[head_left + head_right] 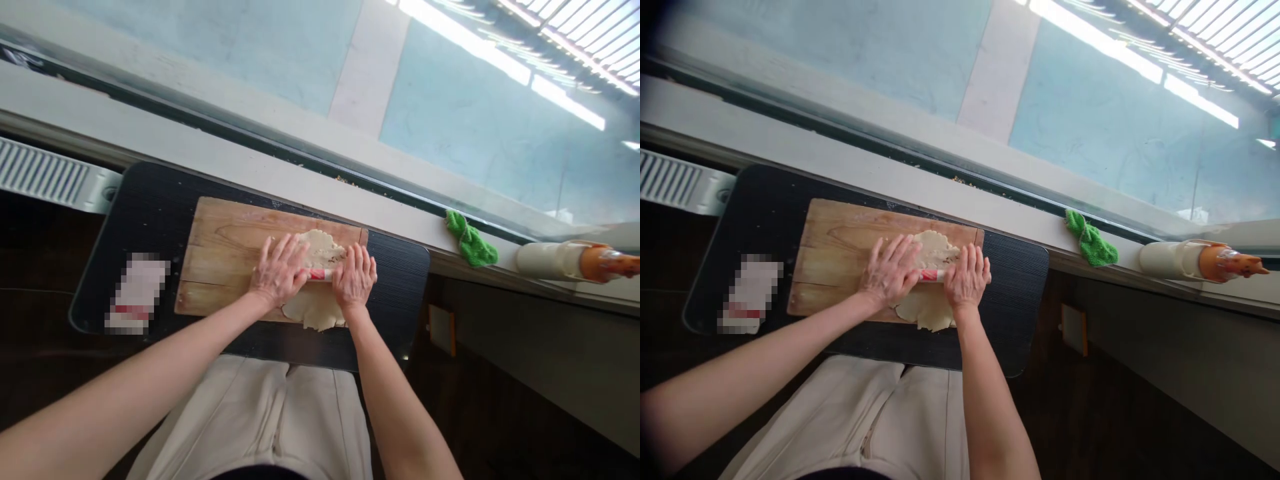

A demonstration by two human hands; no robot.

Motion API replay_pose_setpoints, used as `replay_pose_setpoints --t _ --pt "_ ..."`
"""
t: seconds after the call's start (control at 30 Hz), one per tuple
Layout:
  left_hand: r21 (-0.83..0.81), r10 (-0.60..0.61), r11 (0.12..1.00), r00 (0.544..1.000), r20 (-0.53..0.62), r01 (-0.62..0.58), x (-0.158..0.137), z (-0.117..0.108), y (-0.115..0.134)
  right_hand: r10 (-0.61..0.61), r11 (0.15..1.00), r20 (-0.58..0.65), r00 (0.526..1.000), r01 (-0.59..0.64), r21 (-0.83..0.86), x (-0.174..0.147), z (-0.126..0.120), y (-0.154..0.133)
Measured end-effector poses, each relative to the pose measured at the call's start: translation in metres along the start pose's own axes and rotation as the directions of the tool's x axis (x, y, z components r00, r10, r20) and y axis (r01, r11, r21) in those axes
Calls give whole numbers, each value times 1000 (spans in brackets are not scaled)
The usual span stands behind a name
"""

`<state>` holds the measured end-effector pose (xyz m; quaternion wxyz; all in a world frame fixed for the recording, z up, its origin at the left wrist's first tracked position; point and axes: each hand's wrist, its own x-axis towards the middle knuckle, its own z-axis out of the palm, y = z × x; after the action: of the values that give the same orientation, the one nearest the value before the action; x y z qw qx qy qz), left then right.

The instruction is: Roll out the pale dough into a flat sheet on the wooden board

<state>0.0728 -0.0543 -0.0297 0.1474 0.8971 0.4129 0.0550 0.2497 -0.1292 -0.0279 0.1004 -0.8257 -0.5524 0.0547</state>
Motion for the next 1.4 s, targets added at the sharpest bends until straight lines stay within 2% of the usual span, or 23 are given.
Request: replay_pose_setpoints --t 0.07,0.1,0.2,0.3,0.33,0.4,0.53,0.6,0.7,0.77,0.97,1.03,1.13,1.2,1.4 --pt "-1 34 999 999 16 -33 -21 3 7 -38 999 15 999 38 2 -24 0 4" --pt "0 41 999 999 25 -41 -23 3 8 -48 999 16 999 48 4 -26 1 6" --pt "-3 -13 1000 999 37 14 10 0 -3 -22 1000 -10 1000 22 11 12 6 4" --pt "-26 -169 985 985 13 170 53 -4 -15 78 997 -30 996 -78 20 61 10 -2" --pt "-38 -215 976 977 6 215 58 -5 -16 87 996 -33 996 -86 20 67 9 -3" --pt "-54 -260 964 966 0 260 49 -5 -12 56 998 -35 998 -56 15 56 6 -3" --pt "-37 -210 977 978 8 210 16 -1 1 -25 1000 -36 999 26 13 17 2 1" --pt "-28 -205 978 979 -6 204 25 -2 -2 -12 1000 -49 999 14 25 28 3 1" --pt "-38 -233 972 971 -48 231 58 -5 -16 82 996 -69 994 -78 52 70 8 -4" --pt "-59 -244 969 968 -63 241 66 -6 -19 125 991 -63 990 -121 64 81 9 -6" --pt "-66 -164 985 986 -35 161 22 0 0 41 998 -35 999 -40 38 31 4 1" --pt "-56 -176 983 984 -41 174 32 0 -4 57 998 -37 998 -55 39 43 6 -1" --pt "-54 -234 971 971 -52 231 66 -4 -19 134 990 -38 990 -132 47 85 9 -7" --pt "-61 -257 965 965 -57 254 76 -6 -22 152 987 -28 988 -150 55 99 10 -8" --pt "-60 -164 985 986 -24 163 39 -1 -4 62 997 -26 998 -61 51 58 5 -1"
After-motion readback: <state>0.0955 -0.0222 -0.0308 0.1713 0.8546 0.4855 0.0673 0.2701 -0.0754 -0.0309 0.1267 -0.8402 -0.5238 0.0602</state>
